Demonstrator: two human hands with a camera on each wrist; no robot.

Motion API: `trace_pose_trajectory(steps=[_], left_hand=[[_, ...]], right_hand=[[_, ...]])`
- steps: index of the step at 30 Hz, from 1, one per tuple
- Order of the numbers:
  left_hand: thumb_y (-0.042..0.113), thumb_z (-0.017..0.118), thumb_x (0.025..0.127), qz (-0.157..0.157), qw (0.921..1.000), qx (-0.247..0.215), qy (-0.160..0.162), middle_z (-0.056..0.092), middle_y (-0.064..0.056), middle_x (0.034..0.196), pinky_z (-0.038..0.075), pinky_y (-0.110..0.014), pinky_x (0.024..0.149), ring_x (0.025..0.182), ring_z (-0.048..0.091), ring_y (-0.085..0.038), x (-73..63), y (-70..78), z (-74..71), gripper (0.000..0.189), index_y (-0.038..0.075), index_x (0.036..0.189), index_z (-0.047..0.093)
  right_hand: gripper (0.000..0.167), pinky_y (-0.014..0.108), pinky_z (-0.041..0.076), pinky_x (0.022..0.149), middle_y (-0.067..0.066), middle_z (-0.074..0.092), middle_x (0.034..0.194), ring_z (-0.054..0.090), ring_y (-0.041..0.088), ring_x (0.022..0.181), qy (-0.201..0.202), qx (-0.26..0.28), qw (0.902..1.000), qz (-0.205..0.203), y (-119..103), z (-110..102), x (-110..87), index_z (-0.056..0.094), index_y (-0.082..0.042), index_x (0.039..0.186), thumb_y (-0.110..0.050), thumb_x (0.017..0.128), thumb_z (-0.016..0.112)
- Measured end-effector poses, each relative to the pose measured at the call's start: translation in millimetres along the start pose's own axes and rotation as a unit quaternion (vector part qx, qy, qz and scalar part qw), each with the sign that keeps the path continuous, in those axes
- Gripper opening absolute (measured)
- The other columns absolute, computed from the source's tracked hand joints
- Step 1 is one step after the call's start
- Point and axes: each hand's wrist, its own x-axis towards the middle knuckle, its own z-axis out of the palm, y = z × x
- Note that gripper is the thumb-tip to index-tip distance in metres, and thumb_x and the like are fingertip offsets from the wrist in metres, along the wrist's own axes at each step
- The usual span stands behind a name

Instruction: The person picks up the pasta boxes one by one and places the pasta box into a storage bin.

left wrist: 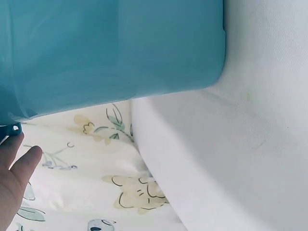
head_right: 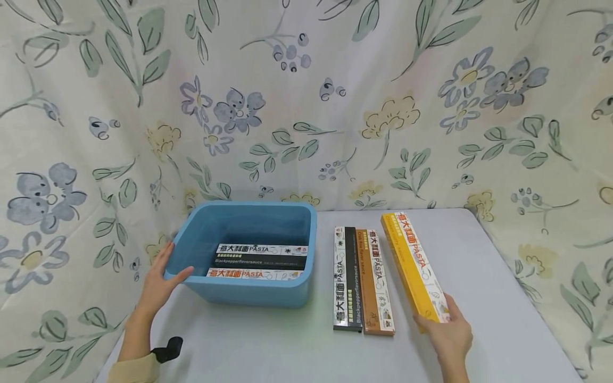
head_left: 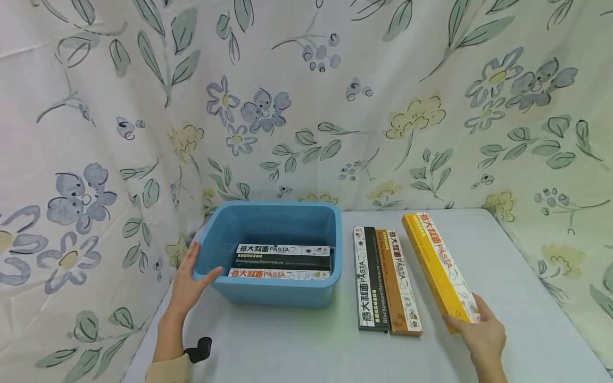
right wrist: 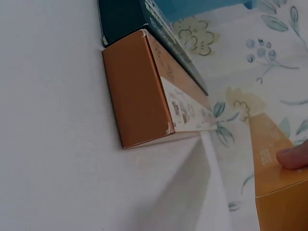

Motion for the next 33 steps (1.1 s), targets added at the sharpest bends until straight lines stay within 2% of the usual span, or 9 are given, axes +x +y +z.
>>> trace_pose_trajectory(steps=[13,20,27,33], left_hand=[[0.035,0.072,0.085,0.013,0.9998,-0.014,-0.004,0.013,-0.015,0.161,0.017,-0.074,0.104,0.144,0.012,-0.045,-0.8,-3.1,-0.8,0.093,0.005,0.155,0.019],[0.034,0.072,0.085,0.017,0.9997,-0.016,-0.001,0.014,-0.017,0.161,0.018,-0.073,0.104,0.144,0.013,-0.045,-0.8,-2.6,-0.5,0.093,0.002,0.154,0.021],[0.035,0.072,0.084,0.018,0.9997,-0.016,0.000,0.014,-0.018,0.161,0.017,-0.073,0.104,0.144,0.013,-0.046,-1.1,-1.4,-1.0,0.092,0.002,0.154,0.021],[0.035,0.072,0.084,0.022,0.9997,-0.014,0.001,0.014,-0.018,0.161,0.017,-0.074,0.104,0.144,0.013,-0.046,-0.9,-1.8,-0.8,0.093,0.002,0.154,0.021]], right_hand=[[0.094,0.015,0.033,0.076,0.024,0.034,0.151,0.040,0.038,0.127,0.003,0.020,0.9995,-0.023,-27,-10,-12.6,0.030,-0.004,0.152,-0.001,0.072,0.080],[0.093,0.011,0.038,0.083,0.017,0.035,0.153,0.040,0.033,0.127,-0.004,0.026,0.9990,-0.036,-39,-13,-17.9,0.031,-0.005,0.152,0.001,0.073,0.080],[0.096,0.003,0.039,0.066,0.018,0.039,0.150,0.044,0.024,0.111,-0.013,0.029,0.9980,-0.054,-51,-16,-22.7,0.035,-0.008,0.151,0.001,0.069,0.083],[0.095,0.004,0.041,0.063,0.019,0.036,0.151,0.043,0.023,0.109,-0.029,0.029,0.9971,-0.064,-60,-16,-26.4,0.035,-0.008,0.151,0.000,0.070,0.083]])
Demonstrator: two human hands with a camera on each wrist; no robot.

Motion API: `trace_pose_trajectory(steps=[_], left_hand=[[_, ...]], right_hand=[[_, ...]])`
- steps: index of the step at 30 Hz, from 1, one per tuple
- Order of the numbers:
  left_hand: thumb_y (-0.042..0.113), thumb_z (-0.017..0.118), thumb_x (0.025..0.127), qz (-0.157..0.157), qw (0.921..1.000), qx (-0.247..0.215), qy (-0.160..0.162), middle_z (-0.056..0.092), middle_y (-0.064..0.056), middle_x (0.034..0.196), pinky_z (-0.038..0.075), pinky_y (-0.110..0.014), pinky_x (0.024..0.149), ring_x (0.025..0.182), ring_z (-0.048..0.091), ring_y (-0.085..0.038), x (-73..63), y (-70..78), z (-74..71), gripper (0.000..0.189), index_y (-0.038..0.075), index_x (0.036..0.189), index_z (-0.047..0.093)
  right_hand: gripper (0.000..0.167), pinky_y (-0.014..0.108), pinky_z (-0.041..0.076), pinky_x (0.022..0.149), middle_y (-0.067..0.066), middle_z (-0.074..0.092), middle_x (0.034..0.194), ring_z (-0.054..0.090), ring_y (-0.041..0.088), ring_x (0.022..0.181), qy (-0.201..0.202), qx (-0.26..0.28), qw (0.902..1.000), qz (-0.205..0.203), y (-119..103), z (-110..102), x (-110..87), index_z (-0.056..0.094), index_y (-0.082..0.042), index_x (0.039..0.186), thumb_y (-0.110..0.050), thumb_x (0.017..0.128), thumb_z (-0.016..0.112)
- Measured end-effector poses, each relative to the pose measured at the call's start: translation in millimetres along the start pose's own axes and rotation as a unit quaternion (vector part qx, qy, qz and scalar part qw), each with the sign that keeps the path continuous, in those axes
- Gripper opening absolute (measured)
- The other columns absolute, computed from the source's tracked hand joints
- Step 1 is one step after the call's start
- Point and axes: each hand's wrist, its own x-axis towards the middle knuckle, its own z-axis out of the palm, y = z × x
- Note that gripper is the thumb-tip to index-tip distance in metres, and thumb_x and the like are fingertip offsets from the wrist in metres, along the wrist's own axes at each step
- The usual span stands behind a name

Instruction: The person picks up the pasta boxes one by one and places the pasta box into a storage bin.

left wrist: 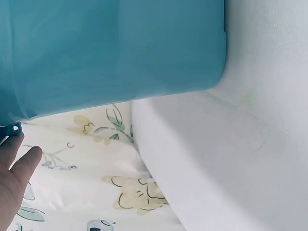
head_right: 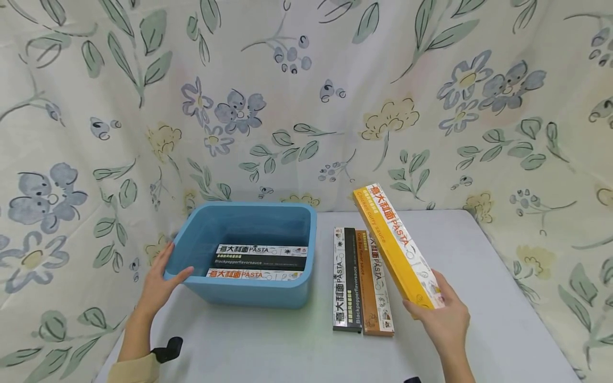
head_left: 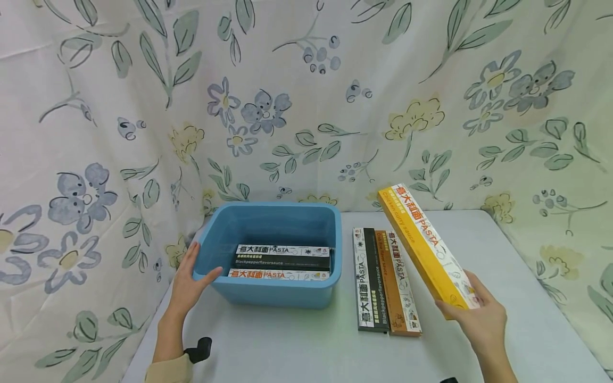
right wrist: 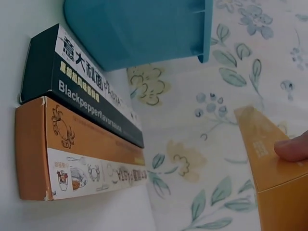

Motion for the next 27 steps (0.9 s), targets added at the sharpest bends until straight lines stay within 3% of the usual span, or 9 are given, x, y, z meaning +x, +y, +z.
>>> trace_pose_trajectory(steps=[5,9,12,18,27], left_hand=[[0.035,0.072,0.084,-0.002,1.0000,-0.003,0.000,0.014,-0.017,0.161,0.017,-0.073,0.105,0.144,0.013,-0.046,-0.8,-0.5,0.0,0.093,0.002,0.154,0.021],[0.035,0.073,0.084,-0.001,1.0000,-0.001,0.002,0.015,-0.018,0.160,0.017,-0.073,0.105,0.144,0.013,-0.045,-0.7,-1.1,0.0,0.093,0.001,0.154,0.021],[0.035,0.072,0.085,0.000,1.0000,0.001,0.002,0.015,-0.019,0.160,0.017,-0.073,0.105,0.144,0.013,-0.046,-0.5,-0.8,-0.5,0.093,0.001,0.154,0.021],[0.035,0.072,0.084,0.000,1.0000,0.000,0.003,0.015,-0.018,0.160,0.017,-0.073,0.105,0.144,0.013,-0.045,0.4,0.2,-0.5,0.092,0.002,0.154,0.022],[0.035,0.073,0.084,0.002,1.0000,0.009,0.003,0.016,-0.019,0.160,0.018,-0.071,0.106,0.144,0.014,-0.045,-0.4,1.9,-0.7,0.092,0.001,0.153,0.023]], right_hand=[[0.097,0.007,0.043,0.065,0.019,0.037,0.150,0.045,0.016,0.102,-0.021,0.002,0.9996,-0.020,-8,1,-3.0,0.036,-0.010,0.151,-0.002,0.069,0.086],[0.094,0.008,0.046,0.067,0.021,0.040,0.147,0.046,0.018,0.100,-0.039,0.013,0.9984,-0.038,-15,4,-2.8,0.036,-0.007,0.151,-0.001,0.070,0.084],[0.091,0.009,0.049,0.068,0.021,0.042,0.143,0.047,0.018,0.098,-0.050,0.022,0.9963,-0.066,-21,7,-3.4,0.037,-0.004,0.149,0.001,0.070,0.083],[0.088,0.013,0.052,0.069,0.020,0.045,0.139,0.050,0.004,0.089,-0.075,0.031,0.9882,-0.130,-33,12,-5.7,0.040,0.001,0.146,0.003,0.069,0.083],[0.087,0.015,0.052,0.072,0.020,0.044,0.140,0.048,0.011,0.097,-0.121,0.049,0.9785,-0.160,-50,18,-8.2,0.040,0.000,0.146,0.004,0.070,0.082]])
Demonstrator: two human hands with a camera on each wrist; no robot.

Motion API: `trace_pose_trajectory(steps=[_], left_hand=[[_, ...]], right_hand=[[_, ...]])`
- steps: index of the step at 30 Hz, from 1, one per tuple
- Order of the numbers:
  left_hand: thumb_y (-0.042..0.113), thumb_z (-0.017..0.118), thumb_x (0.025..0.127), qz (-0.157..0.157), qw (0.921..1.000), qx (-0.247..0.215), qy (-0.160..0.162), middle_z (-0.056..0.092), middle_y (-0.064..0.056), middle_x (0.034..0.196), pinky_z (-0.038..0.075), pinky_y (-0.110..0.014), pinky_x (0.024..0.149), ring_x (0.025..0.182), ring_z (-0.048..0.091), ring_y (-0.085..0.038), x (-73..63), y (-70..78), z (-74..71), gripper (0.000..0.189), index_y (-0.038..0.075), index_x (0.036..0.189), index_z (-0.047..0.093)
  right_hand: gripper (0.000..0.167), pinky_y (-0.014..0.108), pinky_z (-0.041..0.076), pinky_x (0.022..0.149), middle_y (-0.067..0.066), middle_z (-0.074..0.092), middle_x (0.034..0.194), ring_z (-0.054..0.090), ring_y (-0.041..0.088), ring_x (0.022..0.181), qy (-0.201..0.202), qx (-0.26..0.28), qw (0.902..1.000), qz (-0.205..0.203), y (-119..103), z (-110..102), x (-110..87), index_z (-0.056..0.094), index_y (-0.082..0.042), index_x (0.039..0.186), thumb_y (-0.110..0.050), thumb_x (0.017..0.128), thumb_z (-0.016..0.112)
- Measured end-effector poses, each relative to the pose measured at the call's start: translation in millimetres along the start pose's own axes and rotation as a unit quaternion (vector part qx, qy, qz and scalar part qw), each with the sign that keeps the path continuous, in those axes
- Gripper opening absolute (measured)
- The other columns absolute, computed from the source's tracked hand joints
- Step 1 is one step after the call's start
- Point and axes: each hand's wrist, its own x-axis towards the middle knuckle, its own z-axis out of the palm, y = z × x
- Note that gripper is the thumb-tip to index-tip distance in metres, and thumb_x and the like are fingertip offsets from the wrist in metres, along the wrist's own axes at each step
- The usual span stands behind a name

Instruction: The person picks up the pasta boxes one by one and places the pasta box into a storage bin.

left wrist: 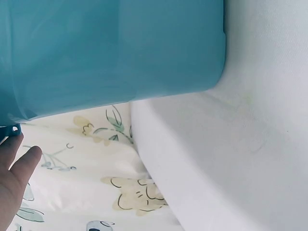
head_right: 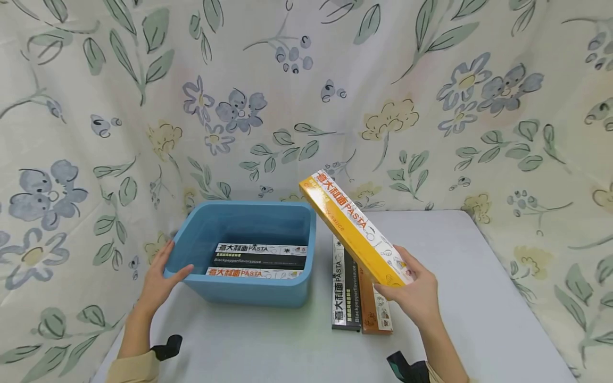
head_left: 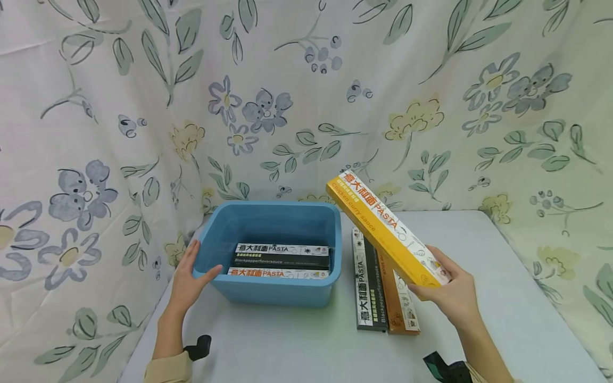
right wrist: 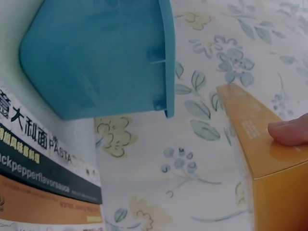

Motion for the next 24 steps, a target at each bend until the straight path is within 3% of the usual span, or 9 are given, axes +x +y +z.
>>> trace_pose_trajectory(steps=[10,24], left_hand=[[0.036,0.073,0.084,0.004,1.0000,-0.003,0.005,0.017,-0.019,0.159,0.017,-0.072,0.106,0.144,0.014,-0.045,1.5,-3.0,2.0,0.092,0.001,0.153,0.024],[0.036,0.073,0.084,0.001,1.0000,-0.009,0.000,0.015,-0.019,0.160,0.017,-0.073,0.104,0.143,0.014,-0.046,1.5,-3.8,1.5,0.093,0.001,0.153,0.022]], right_hand=[[0.084,0.018,0.054,0.071,0.025,0.044,0.136,0.047,0.033,0.102,-0.039,0.002,0.9972,-0.063,-19,13,10.9,0.042,0.004,0.144,0.006,0.069,0.081],[0.081,0.021,0.053,0.074,0.024,0.049,0.132,0.048,0.032,0.100,-0.126,0.041,0.9806,-0.144,-46,46,38.4,0.049,0.005,0.138,0.009,0.064,0.083]])
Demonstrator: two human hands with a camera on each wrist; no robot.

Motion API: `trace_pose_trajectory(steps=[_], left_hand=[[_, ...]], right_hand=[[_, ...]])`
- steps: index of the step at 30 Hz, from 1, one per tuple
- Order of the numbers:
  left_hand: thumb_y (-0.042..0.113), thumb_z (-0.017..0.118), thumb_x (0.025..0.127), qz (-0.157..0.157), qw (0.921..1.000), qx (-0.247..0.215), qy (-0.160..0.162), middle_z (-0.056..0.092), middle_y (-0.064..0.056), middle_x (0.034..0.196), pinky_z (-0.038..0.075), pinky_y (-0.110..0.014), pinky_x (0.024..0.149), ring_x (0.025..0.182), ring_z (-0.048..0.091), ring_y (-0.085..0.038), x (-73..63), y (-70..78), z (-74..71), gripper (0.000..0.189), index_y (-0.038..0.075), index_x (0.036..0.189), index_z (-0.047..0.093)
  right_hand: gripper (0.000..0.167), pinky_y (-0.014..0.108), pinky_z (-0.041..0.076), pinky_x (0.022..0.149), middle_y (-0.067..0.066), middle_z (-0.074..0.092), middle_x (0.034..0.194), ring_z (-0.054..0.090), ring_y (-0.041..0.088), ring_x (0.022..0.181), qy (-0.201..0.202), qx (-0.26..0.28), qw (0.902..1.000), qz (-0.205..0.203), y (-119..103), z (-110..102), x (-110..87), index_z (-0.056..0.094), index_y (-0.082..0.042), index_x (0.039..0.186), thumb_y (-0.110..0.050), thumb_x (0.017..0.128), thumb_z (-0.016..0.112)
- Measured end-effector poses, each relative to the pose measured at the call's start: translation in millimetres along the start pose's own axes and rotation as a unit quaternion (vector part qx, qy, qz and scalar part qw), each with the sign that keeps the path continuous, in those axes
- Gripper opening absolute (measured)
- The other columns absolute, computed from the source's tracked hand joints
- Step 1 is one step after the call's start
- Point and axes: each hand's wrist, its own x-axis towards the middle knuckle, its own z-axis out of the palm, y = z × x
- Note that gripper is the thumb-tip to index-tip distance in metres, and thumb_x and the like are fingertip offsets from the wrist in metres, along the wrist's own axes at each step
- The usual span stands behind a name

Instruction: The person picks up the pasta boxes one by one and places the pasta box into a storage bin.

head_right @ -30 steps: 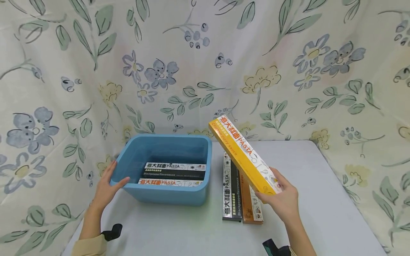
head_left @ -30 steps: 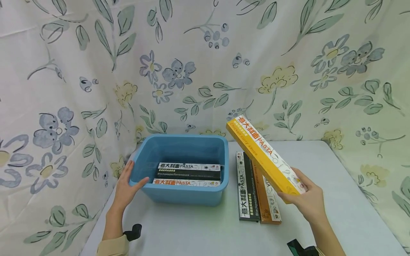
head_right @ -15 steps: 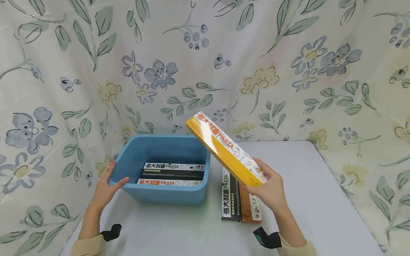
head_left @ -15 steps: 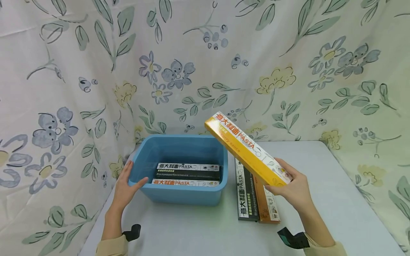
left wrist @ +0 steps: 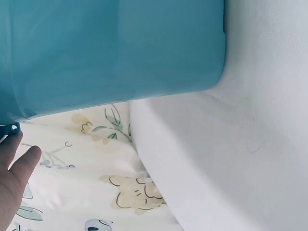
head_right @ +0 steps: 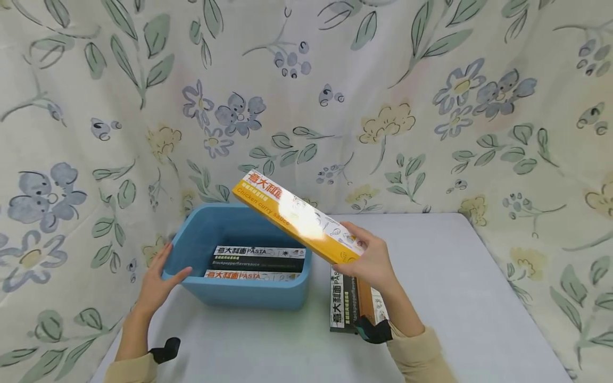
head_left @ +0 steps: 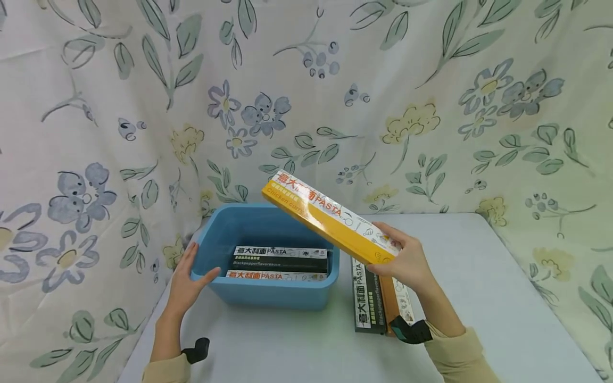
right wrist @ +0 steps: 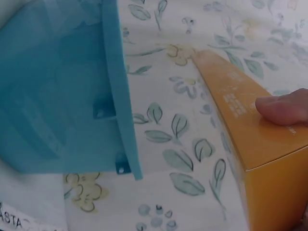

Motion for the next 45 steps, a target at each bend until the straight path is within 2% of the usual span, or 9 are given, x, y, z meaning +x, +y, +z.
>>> trace_pose_trajectory(steps=[9,18,20,23,28,33,38,40,45], left_hand=[[0.036,0.073,0.084,-0.005,1.0000,0.004,-0.003,0.015,-0.020,0.160,0.017,-0.073,0.104,0.143,0.013,-0.046,-0.6,0.4,-0.5,0.093,0.002,0.154,0.021],[0.037,0.073,0.084,-0.014,0.9999,0.007,-0.006,0.015,-0.020,0.160,0.017,-0.073,0.105,0.144,0.013,-0.046,-1.8,0.5,-0.9,0.093,0.002,0.154,0.021],[0.036,0.072,0.085,-0.017,0.9998,0.008,-0.006,0.014,-0.020,0.160,0.018,-0.073,0.105,0.144,0.013,-0.046,-2.2,0.2,-1.0,0.093,0.002,0.154,0.021],[0.035,0.072,0.085,-0.016,0.9998,0.005,-0.005,0.014,-0.020,0.160,0.018,-0.073,0.104,0.144,0.013,-0.046,-2.4,-0.1,-1.2,0.092,0.002,0.154,0.021],[0.036,0.072,0.085,-0.012,0.9999,0.005,-0.006,0.014,-0.019,0.160,0.019,-0.073,0.104,0.143,0.014,-0.046,-2.3,-0.3,-1.8,0.093,0.001,0.154,0.021],[0.037,0.072,0.085,-0.015,0.9998,0.004,-0.011,0.013,-0.019,0.161,0.017,-0.073,0.104,0.144,0.012,-0.046,-1.7,0.5,-2.1,0.093,0.003,0.155,0.019],[0.038,0.071,0.086,-0.013,0.9998,0.004,-0.014,0.012,-0.018,0.161,0.016,-0.074,0.104,0.144,0.011,-0.045,-0.7,0.8,-1.3,0.094,0.004,0.155,0.018],[0.038,0.071,0.086,-0.011,0.9998,0.005,-0.013,0.012,-0.018,0.161,0.016,-0.074,0.104,0.144,0.012,-0.045,-0.4,0.6,-0.9,0.093,0.004,0.155,0.019],[0.037,0.071,0.086,-0.006,0.9999,0.002,-0.014,0.012,-0.019,0.161,0.016,-0.074,0.104,0.144,0.012,-0.045,-0.7,0.3,-1.0,0.093,0.003,0.155,0.018]], right_hand=[[0.081,0.028,0.054,0.072,0.023,0.054,0.131,0.052,0.034,0.099,-0.046,-0.038,0.9982,-0.006,-9,25,22.2,0.054,0.004,0.135,0.003,0.061,0.086],[0.082,0.030,0.051,0.069,0.016,0.063,0.113,0.055,0.026,0.089,-0.092,-0.125,0.9879,0.004,-21,50,35.2,0.059,-0.001,0.131,-0.002,0.055,0.088],[0.081,0.034,0.051,0.073,0.014,0.064,0.111,0.055,0.026,0.090,-0.102,-0.149,0.9837,0.001,-25,54,37.4,0.061,-0.003,0.131,-0.004,0.054,0.089],[0.079,0.048,0.045,0.093,0.010,0.067,0.108,0.057,0.024,0.091,-0.114,-0.186,0.9758,-0.013,-31,59,42.1,0.063,-0.006,0.129,-0.009,0.054,0.090],[0.078,0.056,0.018,0.115,0.009,0.070,0.104,0.059,0.022,0.089,-0.145,-0.207,0.9667,-0.038,-37,66,49.8,0.064,-0.005,0.127,-0.010,0.054,0.089],[0.078,0.056,0.022,0.113,0.008,0.069,0.106,0.057,0.022,0.090,-0.162,-0.212,0.9629,-0.042,-40,72,53.9,0.065,-0.004,0.127,-0.011,0.053,0.089],[0.078,0.043,0.047,0.091,0.009,0.068,0.108,0.055,0.021,0.090,-0.169,-0.208,0.9626,-0.037,-42,77,55.2,0.065,-0.004,0.126,-0.010,0.052,0.088],[0.078,0.035,0.048,0.078,0.009,0.067,0.108,0.054,0.021,0.090,-0.174,-0.210,0.9615,-0.035,-42,78,55.8,0.065,-0.003,0.127,-0.011,0.053,0.089],[0.078,0.030,0.047,0.072,0.009,0.067,0.108,0.054,0.021,0.089,-0.186,-0.215,0.9576,-0.050,-43,81,58.5,0.064,-0.003,0.127,-0.012,0.053,0.088]])
